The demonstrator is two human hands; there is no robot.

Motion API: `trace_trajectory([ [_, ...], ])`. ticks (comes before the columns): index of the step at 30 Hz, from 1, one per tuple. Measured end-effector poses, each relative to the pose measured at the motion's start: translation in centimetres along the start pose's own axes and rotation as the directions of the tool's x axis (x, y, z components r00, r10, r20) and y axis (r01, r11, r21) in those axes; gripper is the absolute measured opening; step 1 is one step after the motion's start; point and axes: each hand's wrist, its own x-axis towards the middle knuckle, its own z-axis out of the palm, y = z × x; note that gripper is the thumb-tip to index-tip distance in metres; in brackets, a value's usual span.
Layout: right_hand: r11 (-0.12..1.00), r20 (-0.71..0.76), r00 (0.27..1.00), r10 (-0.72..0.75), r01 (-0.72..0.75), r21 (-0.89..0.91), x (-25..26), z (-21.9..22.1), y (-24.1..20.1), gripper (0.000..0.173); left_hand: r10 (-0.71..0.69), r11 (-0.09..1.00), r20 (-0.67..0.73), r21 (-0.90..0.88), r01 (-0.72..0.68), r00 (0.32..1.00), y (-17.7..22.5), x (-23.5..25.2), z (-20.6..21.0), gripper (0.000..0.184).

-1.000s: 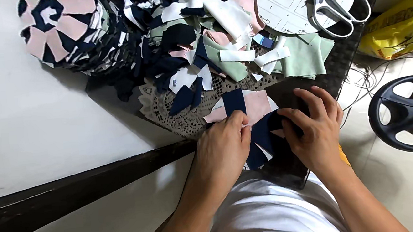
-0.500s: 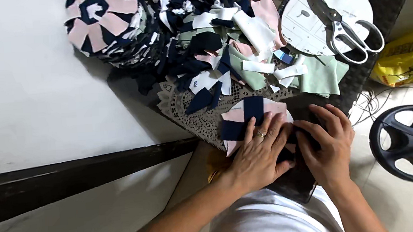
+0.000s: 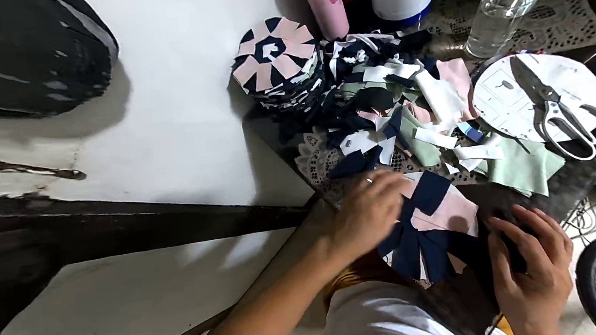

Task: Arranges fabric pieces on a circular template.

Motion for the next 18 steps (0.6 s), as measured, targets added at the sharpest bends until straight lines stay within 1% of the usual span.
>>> trace_trajectory([
  [2,1.0,0.002,1.0,-0.004,0.004,-0.001,0.0,0.0,0.0,0.025,-0.11,0.992,0.033,0.06,0.108,0.993,-2.4,0.5,-1.5,0.025],
  [5,1.0,-0.002,1.0,-0.003,0.003,-0.013,0.0,0.1,-0.1,0.026,-0.141,0.982,0.109,0.139,0.125,0.984,-4.0,0.3,-2.4,0.026],
  [6,1.0,0.0,1.0,-0.002,0.002,-0.019,0.0,0.1,-0.1,0.026,-0.134,0.982,0.11,0.146,0.117,0.985,-4.3,0.3,-2.1,0.024],
  [7,1.0,0.001,1.0,-0.001,0.001,-0.027,0.0,0.0,-0.1,0.027,-0.115,0.984,0.083,0.144,0.102,0.99,-4.7,0.2,-1.6,0.021],
  [9,0.999,-0.005,1.0,-0.008,0.007,-0.051,0.1,0.0,-0.2,0.027,-0.08,0.991,-0.024,0.106,0.082,0.996,-5.4,0.1,-0.5,0.014],
  [11,0.996,-0.014,0.999,-0.034,0.032,-0.081,0.3,-0.1,-0.6,0.025,-0.119,0.992,-0.114,0.016,0.121,0.986,-5.5,0.3,-0.2,0.013],
  [13,0.994,-0.021,0.997,-0.073,0.071,-0.078,0.6,-0.2,-1.6,0.022,-0.24,0.963,-0.13,-0.159,0.219,0.962,-4.9,0.6,-1.0,0.013],
  [15,0.995,-0.017,0.995,-0.098,0.098,0.008,1.1,-0.1,-3.1,0.021,-0.374,0.856,-0.032,-0.398,0.332,0.927,-4.0,0.7,-2.5,0.012],
  [17,0.986,0.024,0.993,-0.112,0.108,0.127,1.8,0.5,-4.7,0.021,-0.443,0.695,0.087,-0.596,0.403,0.892,-2.9,0.7,-4.0,0.007],
  [18,0.979,0.053,0.992,-0.113,0.102,0.177,2.2,0.8,-5.5,0.022,-0.454,0.623,0.142,-0.656,0.427,0.88,-2.3,0.6,-4.8,0.004],
])
